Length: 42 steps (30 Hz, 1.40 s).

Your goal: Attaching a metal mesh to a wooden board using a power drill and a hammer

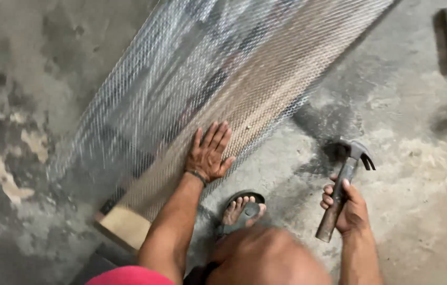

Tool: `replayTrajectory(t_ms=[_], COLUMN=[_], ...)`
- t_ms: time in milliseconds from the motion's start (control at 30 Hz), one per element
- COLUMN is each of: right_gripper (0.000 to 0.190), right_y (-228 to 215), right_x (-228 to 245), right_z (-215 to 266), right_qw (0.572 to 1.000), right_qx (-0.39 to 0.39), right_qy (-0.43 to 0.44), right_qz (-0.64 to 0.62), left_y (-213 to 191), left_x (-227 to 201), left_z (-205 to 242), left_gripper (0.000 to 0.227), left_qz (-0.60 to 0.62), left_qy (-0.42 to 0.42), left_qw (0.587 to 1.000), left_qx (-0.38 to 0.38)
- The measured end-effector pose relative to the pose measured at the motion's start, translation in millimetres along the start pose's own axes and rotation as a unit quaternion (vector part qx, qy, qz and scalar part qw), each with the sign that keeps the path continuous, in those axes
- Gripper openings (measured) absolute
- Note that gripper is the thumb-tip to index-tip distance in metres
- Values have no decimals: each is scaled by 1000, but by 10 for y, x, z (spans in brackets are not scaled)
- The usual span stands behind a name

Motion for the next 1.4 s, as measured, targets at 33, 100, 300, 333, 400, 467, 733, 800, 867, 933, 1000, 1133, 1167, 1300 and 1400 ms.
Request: replayTrajectory(t_ms=[33, 100, 300, 333, 400, 467, 733, 800, 867, 933, 1000, 1133, 1167, 1300, 1400], right_gripper=[35, 43, 44, 44, 43, 42, 30, 13, 8, 7, 21, 39, 34, 28, 37], right_y=[-3, 63, -331, -301, -331, -343, 250, 546, 839, 1170, 1480, 1612, 1762, 1862, 2005], right_x=[-92, -260, -451, -431, -333, -284, -80, -80, -376, -542, -776, -971, -914, -991, -921], right_z=[-36, -91, -334, -339, -276, -214, 164, 351, 465, 585, 623, 636, 657, 626, 653], right_qw=[1000, 993, 1000, 999, 999, 998, 971, 923, 908, 892, 901, 830, 814, 770, 773], right_qx=[6, 78, 30, 31, 1, -23, -158, -205, -203, -207, -208, -248, -234, -215, -225], right_qy=[3, 15, 5, 8, -5, -21, -104, -169, -198, -228, -175, -180, -221, -289, -292], right_qz=[4, -90, 0, 1, 38, 53, 149, 280, 308, 332, 339, 466, 482, 527, 516], left_y=[-11, 37, 25, 23, 34, -2, 216, 148, 134, 145, 224, 288, 267, 280, 317], left_x=[28, -3, -25, -12, -20, -64, 11, 34, 37, 13, 20, 14, 14, 29, 44], left_z=[15, 15, 36, 51, 32, 55, 46, 37, 50, 19, 48, 38, 28, 43, 41], left_gripper=[82, 85, 84, 84, 87, 86, 93, 96, 95, 95, 99, 98, 98, 96, 95], left_qz=[-3, -16, -25, -25, -15, -3, -8, 16, 13, 12, -9, 27, 28, 23, 33], left_qy=[-7, 5, 11, 8, 4, 10, 12, -5, -2, 8, 10, 6, 5, 8, 5], left_qw=[1000, 1000, 999, 999, 999, 1000, 993, 992, 993, 993, 991, 988, 990, 989, 988], left_qx=[0, 12, 24, 26, 35, 27, 117, 122, 121, 120, 130, 150, 137, 146, 154])
Point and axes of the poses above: each hand's wrist, its own z-axis away from the middle knuckle, its own y-axis out of the palm, x = y × z, the point moved 10 cm from there along -z, towards the middle knuckle, and after that the axes turned 1 degree about y, right-handed, at the moved point
